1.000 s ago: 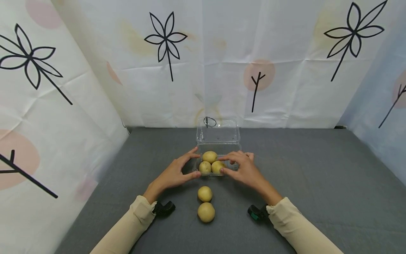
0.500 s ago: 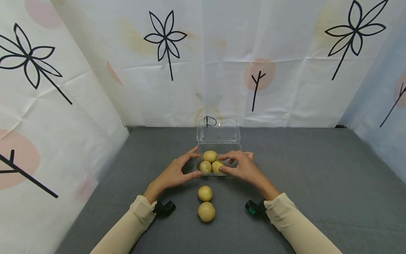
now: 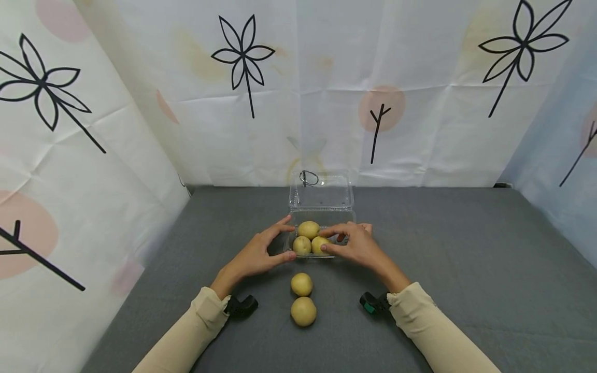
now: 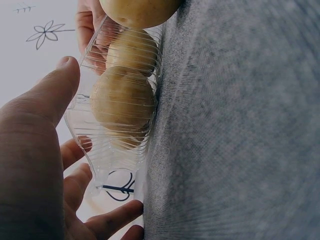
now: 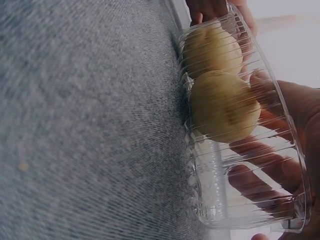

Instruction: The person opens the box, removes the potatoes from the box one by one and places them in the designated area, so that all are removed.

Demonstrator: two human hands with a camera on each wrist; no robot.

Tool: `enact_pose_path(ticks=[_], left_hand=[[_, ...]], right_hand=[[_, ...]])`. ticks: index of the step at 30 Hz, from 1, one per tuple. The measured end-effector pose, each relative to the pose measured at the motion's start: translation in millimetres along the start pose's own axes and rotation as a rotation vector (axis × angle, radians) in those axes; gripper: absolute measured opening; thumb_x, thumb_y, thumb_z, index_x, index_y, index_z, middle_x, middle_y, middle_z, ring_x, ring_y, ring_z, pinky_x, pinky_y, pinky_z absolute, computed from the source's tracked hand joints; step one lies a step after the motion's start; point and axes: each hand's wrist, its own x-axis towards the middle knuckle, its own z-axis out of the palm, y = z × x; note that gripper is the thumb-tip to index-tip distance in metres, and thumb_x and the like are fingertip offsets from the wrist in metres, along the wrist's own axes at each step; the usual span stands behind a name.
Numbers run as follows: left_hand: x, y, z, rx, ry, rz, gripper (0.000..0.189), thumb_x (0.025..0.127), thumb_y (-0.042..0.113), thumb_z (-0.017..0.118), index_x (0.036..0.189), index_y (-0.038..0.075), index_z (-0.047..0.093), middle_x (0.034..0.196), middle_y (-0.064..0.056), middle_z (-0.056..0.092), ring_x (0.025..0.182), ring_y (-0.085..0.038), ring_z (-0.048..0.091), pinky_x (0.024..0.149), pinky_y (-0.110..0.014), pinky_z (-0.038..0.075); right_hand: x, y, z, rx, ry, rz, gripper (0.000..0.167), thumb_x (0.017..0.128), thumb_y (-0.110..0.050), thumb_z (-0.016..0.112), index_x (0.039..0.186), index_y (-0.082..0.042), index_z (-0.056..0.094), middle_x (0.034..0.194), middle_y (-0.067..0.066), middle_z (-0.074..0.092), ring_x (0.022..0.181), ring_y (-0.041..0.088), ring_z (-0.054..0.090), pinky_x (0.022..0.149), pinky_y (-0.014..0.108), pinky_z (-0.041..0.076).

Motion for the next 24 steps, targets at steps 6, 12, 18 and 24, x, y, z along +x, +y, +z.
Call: enact_pose_path(ticks=[6,12,18,24], left_hand=[[0.7,-0.1,0.1,-0.003,0.001,0.011,0.063,0.096,0.049,0.069,0.151,0.029,0.047,0.171,0.01,0.021,0.157,-0.025,0.025,0.119,-0.072,0.02],[0.4,-0.4,0.4,0.01,-0.006,-0.003,0.064,0.095,0.051,0.068,0.152,0.029,0.047,0.171,0.01,0.021,0.157,-0.025,0.025,0.119,-0.066,0.029],[-0.1,-0.1,0.2,0.02,-0.005,-0.018,0.064,0.095,0.052,0.068,0.152,0.03,0.047,0.171,0.012,0.021,0.157,-0.022,0.025,0.119,-0.066,0.028],[0.9,-0.8,0.4,0.011,-0.006,-0.012,0.064,0.095,0.052,0.068,0.152,0.029,0.047,0.171,0.011,0.021,0.157,-0.02,0.025,0.12,-0.063,0.03]], right_hand=[[1.0,-0.8,-1.9,0.003,-0.022,0.01,0.031,0.088,-0.028,0.081,0.116,-0.017,0.077,0.113,0.004,0.078,0.09,0.024,0.063,0.09,0.053,0.021],[2.9,-0.4,-2.0,0.015,-0.058,0.016,0.031,0.089,-0.028,0.08,0.118,-0.016,0.076,0.112,0.003,0.078,0.09,0.023,0.064,0.088,0.049,0.02],[2.4,1.8,-3.3,-0.059,-0.082,-0.027,0.034,0.094,-0.03,0.075,0.125,-0.017,0.074,0.112,0.004,0.079,0.09,0.023,0.065,0.082,0.047,0.021],[3.0,0.8,-4.7,-0.04,-0.097,0.006,0.038,0.091,-0.032,0.078,0.125,-0.018,0.073,0.112,0.005,0.078,0.093,0.024,0.064,0.082,0.045,0.02]])
